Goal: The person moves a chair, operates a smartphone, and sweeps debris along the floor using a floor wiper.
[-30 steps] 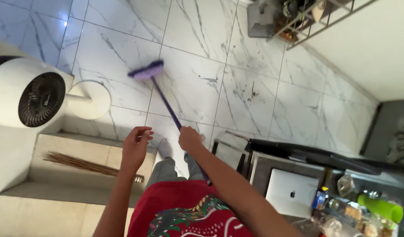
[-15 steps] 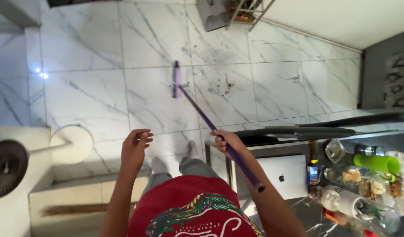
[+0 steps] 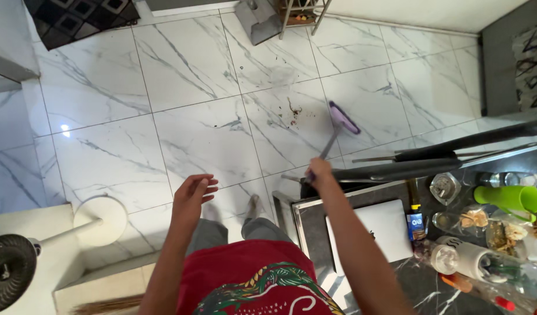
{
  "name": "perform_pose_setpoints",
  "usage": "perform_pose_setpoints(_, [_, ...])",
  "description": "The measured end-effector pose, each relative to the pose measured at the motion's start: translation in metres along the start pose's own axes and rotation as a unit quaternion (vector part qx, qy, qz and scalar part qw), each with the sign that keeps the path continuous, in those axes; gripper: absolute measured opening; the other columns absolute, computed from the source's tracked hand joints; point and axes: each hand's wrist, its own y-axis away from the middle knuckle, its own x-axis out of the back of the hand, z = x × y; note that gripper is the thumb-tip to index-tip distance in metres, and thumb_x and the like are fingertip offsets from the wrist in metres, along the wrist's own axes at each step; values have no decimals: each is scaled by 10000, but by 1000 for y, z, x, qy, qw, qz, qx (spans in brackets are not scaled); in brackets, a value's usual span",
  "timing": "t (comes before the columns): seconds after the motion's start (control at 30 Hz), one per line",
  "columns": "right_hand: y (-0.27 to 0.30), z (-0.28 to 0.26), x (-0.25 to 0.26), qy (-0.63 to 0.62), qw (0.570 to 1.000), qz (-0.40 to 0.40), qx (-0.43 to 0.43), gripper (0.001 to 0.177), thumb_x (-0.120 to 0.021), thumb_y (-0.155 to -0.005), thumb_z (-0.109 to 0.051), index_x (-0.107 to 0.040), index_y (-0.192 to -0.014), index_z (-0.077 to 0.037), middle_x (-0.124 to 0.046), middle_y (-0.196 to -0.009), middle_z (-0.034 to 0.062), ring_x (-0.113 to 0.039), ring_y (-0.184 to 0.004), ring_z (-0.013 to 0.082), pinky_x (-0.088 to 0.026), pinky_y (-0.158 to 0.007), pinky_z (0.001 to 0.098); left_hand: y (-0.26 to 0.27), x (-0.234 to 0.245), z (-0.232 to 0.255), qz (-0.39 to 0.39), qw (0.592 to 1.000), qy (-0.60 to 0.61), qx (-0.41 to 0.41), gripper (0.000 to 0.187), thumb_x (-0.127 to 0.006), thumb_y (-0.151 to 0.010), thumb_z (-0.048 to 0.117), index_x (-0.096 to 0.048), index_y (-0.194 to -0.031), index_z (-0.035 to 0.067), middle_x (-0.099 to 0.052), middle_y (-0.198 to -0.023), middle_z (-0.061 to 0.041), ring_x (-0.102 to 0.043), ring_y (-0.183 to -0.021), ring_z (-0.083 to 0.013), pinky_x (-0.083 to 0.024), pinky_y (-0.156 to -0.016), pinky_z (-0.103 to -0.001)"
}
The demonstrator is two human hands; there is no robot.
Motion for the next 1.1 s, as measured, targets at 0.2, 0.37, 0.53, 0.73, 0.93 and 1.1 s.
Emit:
perform_pose_setpoints(0.2, [-55, -38, 25, 74, 997, -20, 3, 94, -570, -783, -84, -541, -715, -26, -556, -580, 107, -544, -523, 222, -430, -424, 358, -19, 24, -10, 10, 1000, -14, 16, 252, -493, -964, 210, -629, -1109, 56, -701, -1057, -95, -671, -973, -193, -528, -828, -326])
perform_pose_setpoints(0.37, [-58, -52, -13, 256, 966, -29, -12, 135, -611, -790, -103, -562, -684, -34, -555, -567, 104, -530, -493, 212, -398, -413, 355, -46, 50, -19, -10, 1000, 2, 20, 246, -495, -970, 204, -633, -1108, 56, -704, -1052, -93, -674, -971, -188, -527, -834, -316])
perform_pose_setpoints(0.53, [-29, -42, -62, 311, 947, -76, -35, 178, -651, -798, -121, -583, -654, -42, -554, -554, 101, -516, -464, 202, -365, -402, 351, -85, 75, -27, -16, 999, 49, 15, 224, -518, -966, 197, -630, -1089, 47, -697, -1038, -100, -670, -934, -197, -528, -799, -324])
perform_pose_setpoints(0.73, [68, 6, -147, 253, 958, -137, -14, 123, -595, -819, -93, -510, -880, -27, -557, -613, 83, -533, -485, 179, -400, -423, 339, -125, 109, -3, -45, 998, 27, 22, 229, -500, -962, 195, -625, -1088, 49, -706, -1031, -90, -677, -936, -190, -529, -803, -316])
perform_pose_setpoints(0.93, [189, -32, -146, 273, 954, -118, -34, 563, -574, -811, -75, -446, -1355, -143, -488, -574, 48, -458, -436, 149, -407, -403, 297, -159, 120, 34, -65, 997, -10, 33, 250, -478, -970, 200, -620, -1103, 44, -697, -1051, -99, -667, -957, -194, -520, -814, -317])
perform_pose_setpoints(1.1, [237, -67, -92, 276, 957, -90, 2, 415, -634, -841, -102, -604, -1243, -2, -499, -544, 29, -456, -412, 125, -366, -365, 271, -188, 92, 54, -105, 992, -51, 41, 256, -475, -958, 204, -619, -1091, 40, -694, -1054, -98, -668, -959, -189, -525, -820, -312])
